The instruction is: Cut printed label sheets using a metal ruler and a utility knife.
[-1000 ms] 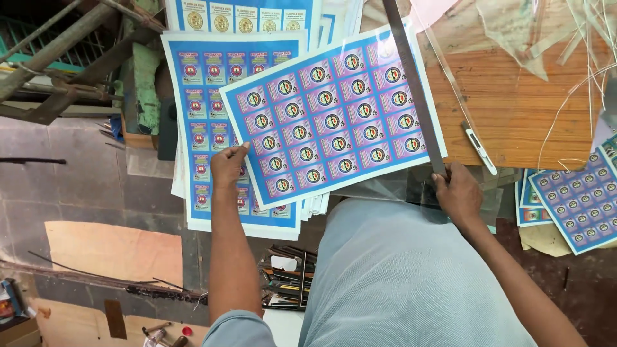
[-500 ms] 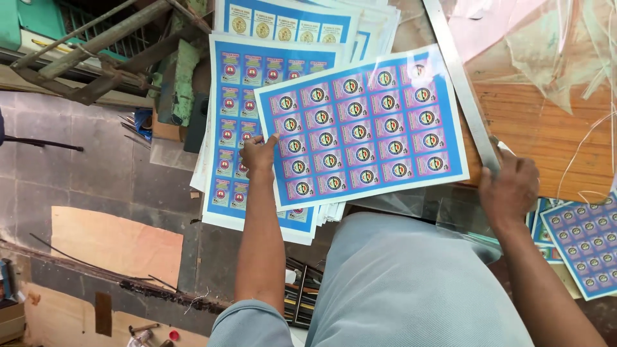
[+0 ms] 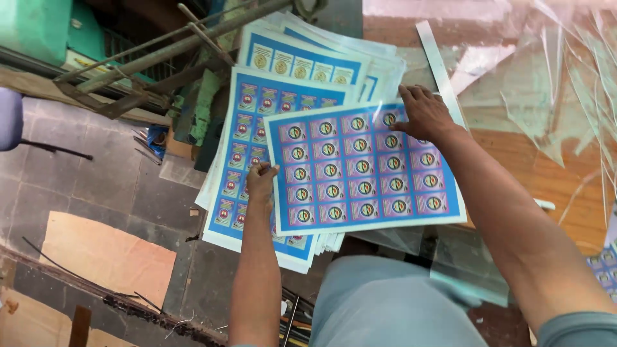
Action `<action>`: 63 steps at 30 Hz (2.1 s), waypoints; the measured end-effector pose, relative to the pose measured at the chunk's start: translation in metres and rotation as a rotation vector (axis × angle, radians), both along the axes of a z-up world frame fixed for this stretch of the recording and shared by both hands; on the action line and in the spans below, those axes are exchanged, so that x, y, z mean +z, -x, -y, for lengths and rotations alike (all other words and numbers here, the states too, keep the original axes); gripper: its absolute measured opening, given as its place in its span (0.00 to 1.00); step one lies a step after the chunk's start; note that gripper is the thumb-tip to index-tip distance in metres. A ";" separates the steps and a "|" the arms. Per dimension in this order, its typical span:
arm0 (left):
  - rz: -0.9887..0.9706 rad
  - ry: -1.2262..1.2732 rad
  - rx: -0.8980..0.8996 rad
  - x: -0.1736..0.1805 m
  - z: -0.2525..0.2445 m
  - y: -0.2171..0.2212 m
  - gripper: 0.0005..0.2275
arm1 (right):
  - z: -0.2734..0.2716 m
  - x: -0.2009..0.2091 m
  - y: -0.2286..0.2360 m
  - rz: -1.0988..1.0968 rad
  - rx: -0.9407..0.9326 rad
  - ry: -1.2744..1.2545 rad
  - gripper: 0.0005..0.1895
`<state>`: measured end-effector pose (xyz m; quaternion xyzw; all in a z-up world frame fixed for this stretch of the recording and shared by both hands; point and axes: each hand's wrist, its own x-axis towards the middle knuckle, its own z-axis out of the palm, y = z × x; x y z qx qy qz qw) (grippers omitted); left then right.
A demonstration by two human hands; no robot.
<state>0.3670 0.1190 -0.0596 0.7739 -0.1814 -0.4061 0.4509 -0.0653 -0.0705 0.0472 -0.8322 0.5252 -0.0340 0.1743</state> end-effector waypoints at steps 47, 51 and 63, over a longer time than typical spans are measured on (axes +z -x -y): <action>-0.019 0.104 -0.722 0.134 -0.013 0.162 0.13 | -0.260 0.012 0.147 0.086 -0.691 0.176 0.18; -0.172 0.192 -0.631 0.128 -0.024 0.141 0.12 | -0.288 -0.010 0.156 -0.043 -0.802 0.150 0.20; -0.207 0.147 -0.542 0.106 -0.050 0.149 0.11 | -0.265 -0.005 0.167 0.167 -0.992 -0.088 0.14</action>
